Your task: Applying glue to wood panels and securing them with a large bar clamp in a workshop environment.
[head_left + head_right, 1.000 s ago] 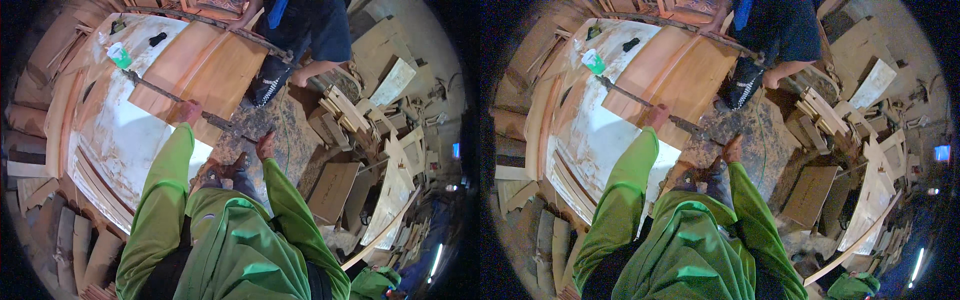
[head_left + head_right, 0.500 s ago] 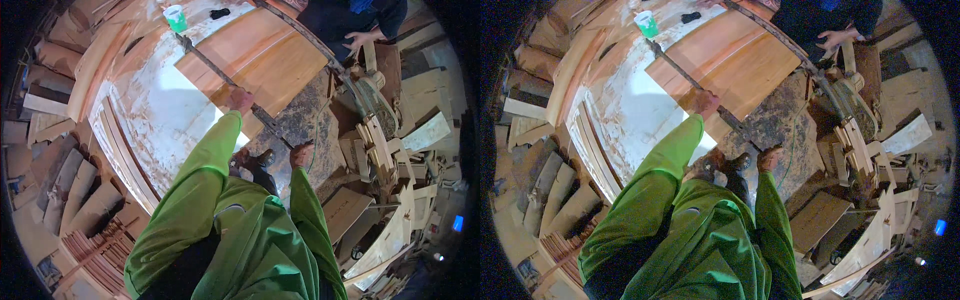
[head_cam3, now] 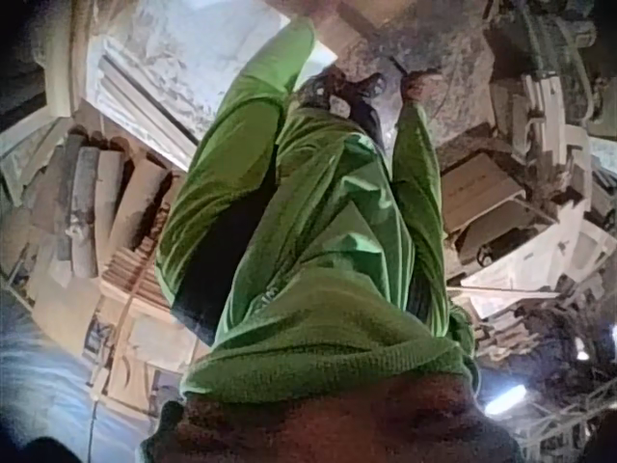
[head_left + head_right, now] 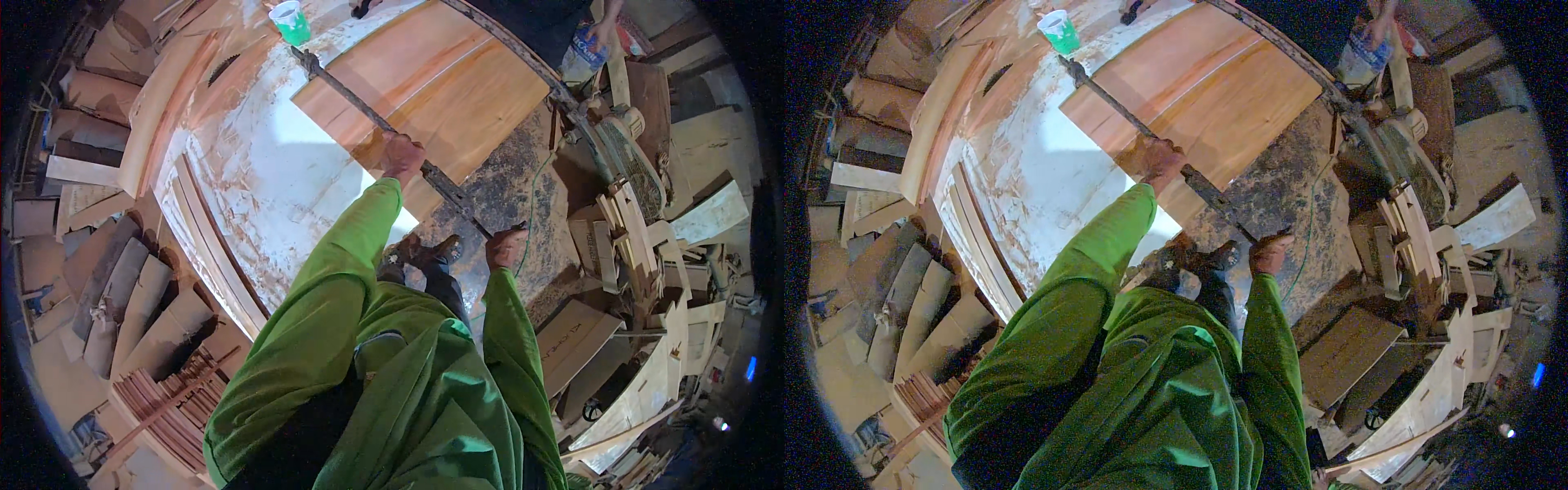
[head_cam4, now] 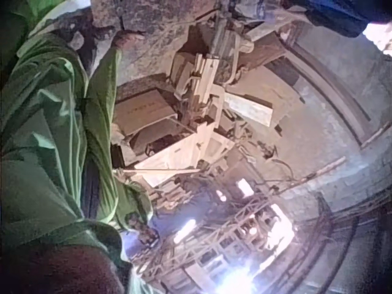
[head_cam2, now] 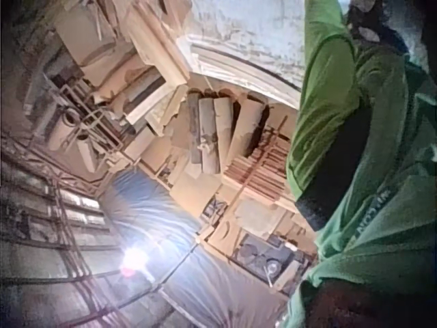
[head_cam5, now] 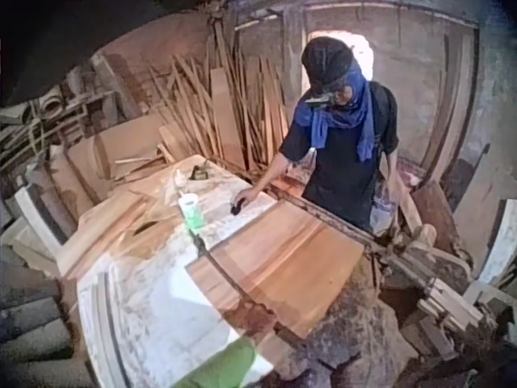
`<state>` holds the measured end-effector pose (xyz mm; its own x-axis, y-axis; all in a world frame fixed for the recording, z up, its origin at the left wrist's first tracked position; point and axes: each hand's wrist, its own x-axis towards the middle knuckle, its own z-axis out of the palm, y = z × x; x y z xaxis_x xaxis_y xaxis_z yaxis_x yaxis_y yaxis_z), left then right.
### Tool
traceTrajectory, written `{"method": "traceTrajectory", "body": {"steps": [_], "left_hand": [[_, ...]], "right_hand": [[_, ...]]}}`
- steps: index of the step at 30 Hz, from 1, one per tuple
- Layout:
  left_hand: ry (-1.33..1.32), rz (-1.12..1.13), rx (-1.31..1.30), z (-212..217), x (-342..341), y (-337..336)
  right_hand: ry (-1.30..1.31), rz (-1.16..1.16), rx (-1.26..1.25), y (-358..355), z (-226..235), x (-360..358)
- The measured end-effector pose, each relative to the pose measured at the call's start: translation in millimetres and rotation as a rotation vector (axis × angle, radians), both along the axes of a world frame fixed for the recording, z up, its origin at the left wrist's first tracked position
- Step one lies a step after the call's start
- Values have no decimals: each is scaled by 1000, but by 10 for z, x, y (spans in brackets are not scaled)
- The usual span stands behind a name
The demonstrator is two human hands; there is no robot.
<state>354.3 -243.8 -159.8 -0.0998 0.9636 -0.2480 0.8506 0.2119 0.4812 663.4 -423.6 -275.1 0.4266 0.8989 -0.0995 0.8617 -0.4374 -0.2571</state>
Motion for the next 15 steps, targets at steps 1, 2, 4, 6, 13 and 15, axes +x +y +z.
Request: {"method": "traceTrajectory", "body": {"steps": [1, 2, 4, 6, 13, 15], "left_hand": [[33, -87, -3, -24, -44, -11], [55, -179, 6, -38, -63, -6], [31, 104, 168, -366, -70, 82], [8, 92, 175, -376, -74, 67], [-48, 162, 151, -228, 19, 61], [-83, 249, 133, -284, -133, -5]], "right_hand": [[216, -155, -23, 63, 259, -109], [214, -151, -15, 63, 286, -105], [162, -20, 59, 86, 394, -111], [49, 155, -122, 124, 633, -157], [-394, 375, -387, 86, 285, -49], [-116, 255, -271, 167, 719, -344]]}}
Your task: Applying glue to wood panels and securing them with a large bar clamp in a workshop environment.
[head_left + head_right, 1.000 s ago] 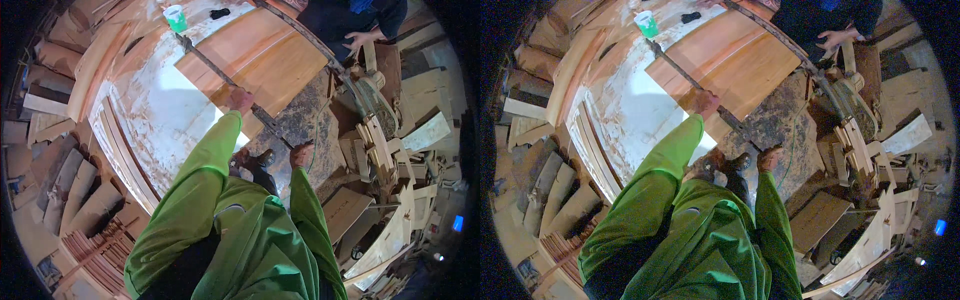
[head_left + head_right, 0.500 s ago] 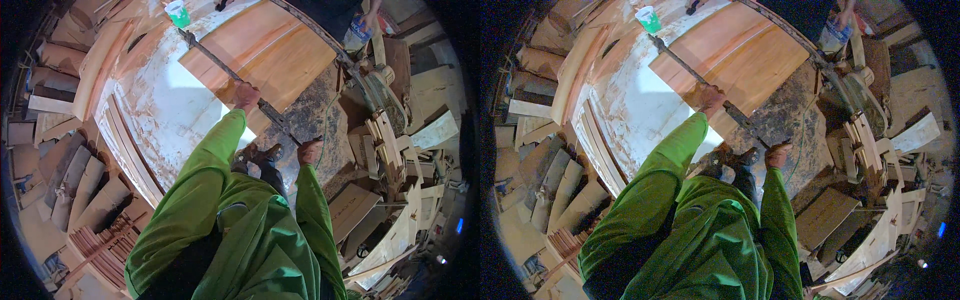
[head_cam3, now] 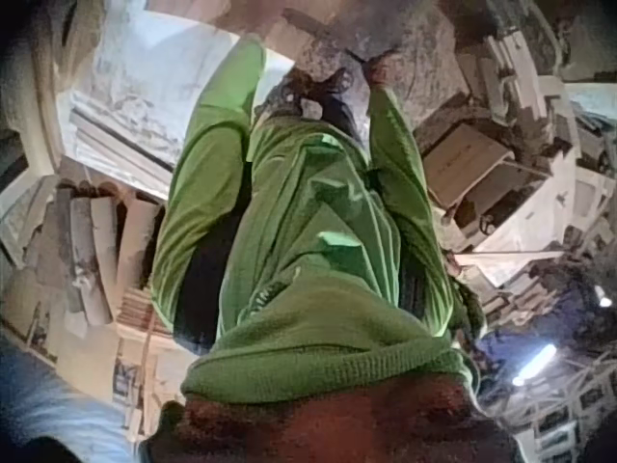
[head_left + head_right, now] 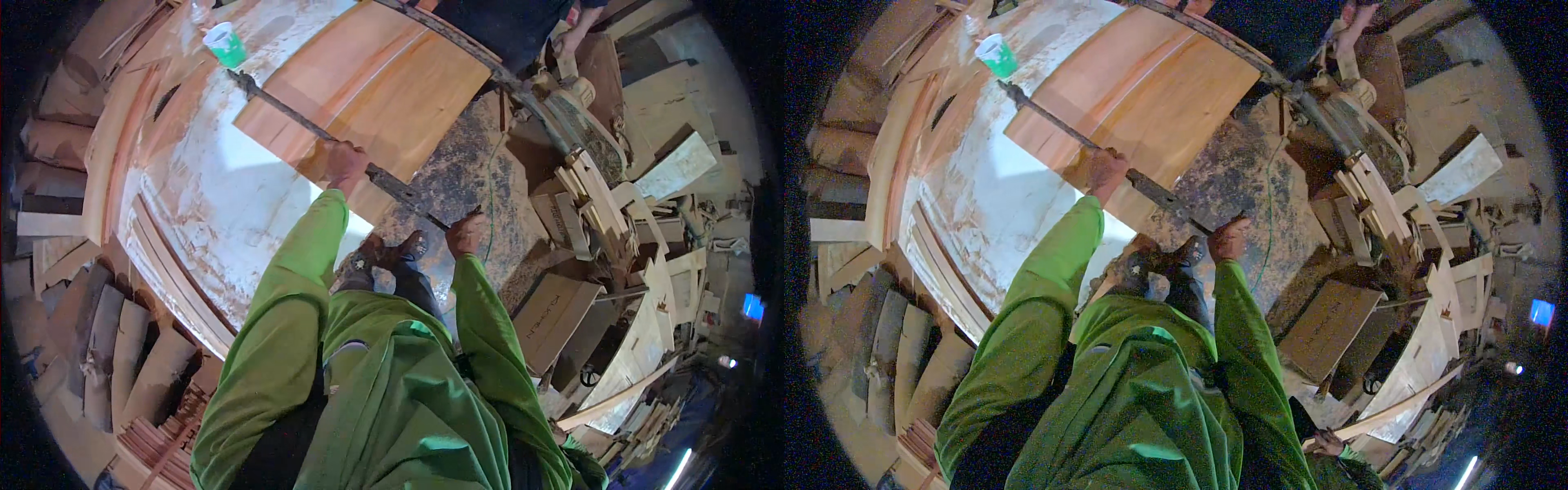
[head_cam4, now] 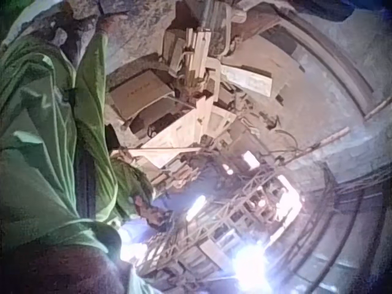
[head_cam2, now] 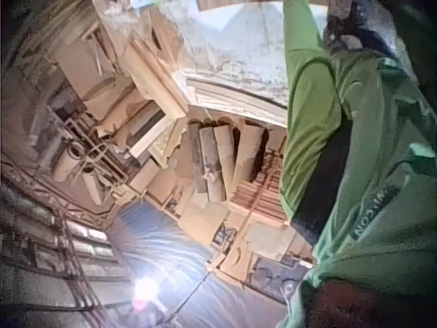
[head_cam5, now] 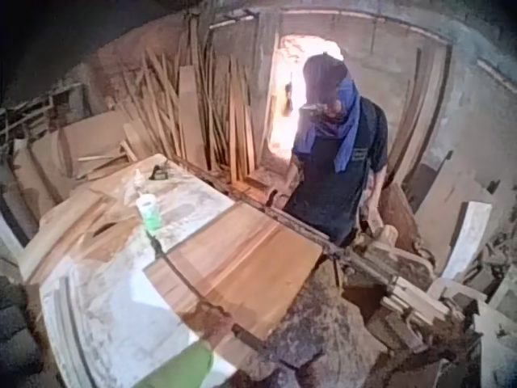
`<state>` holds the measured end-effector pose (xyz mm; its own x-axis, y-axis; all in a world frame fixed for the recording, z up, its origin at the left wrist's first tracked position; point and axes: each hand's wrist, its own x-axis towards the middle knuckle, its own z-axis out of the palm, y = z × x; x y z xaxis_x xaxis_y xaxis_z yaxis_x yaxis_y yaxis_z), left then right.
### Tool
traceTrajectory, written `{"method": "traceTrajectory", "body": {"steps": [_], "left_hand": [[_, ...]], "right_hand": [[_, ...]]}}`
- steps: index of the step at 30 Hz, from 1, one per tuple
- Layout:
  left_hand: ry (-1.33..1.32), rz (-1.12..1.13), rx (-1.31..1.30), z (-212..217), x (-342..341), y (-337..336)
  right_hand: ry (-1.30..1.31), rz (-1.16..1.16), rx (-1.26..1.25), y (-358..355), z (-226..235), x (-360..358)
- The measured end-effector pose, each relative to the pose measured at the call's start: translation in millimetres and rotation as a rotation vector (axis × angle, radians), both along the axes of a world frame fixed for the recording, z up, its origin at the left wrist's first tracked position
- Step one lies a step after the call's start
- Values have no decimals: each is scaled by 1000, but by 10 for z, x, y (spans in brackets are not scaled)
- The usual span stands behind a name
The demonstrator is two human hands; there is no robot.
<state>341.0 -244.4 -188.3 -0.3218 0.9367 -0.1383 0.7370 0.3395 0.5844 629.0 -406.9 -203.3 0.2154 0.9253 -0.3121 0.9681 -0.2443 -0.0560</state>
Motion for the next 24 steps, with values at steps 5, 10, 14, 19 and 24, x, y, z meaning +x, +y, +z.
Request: {"method": "traceTrajectory", "body": {"steps": [5, 10, 14, 19, 24], "left_hand": [[2, -20, -35, 110, 74, -16], [-25, -11, 13, 143, 111, 12], [38, -22, 33, 65, 91, 10], [252, -201, 42, -267, 142, 38], [611, -696, 403, -919, -626, 310]], "right_hand": [[-47, -161, 245, -88, -436, 177], [310, -19, 662, -203, -480, 306], [1048, -431, 620, -467, 269, -45], [1308, -840, 184, -1546, -193, 570], [1006, 25, -13, -3401, -1547, 1477]]}}
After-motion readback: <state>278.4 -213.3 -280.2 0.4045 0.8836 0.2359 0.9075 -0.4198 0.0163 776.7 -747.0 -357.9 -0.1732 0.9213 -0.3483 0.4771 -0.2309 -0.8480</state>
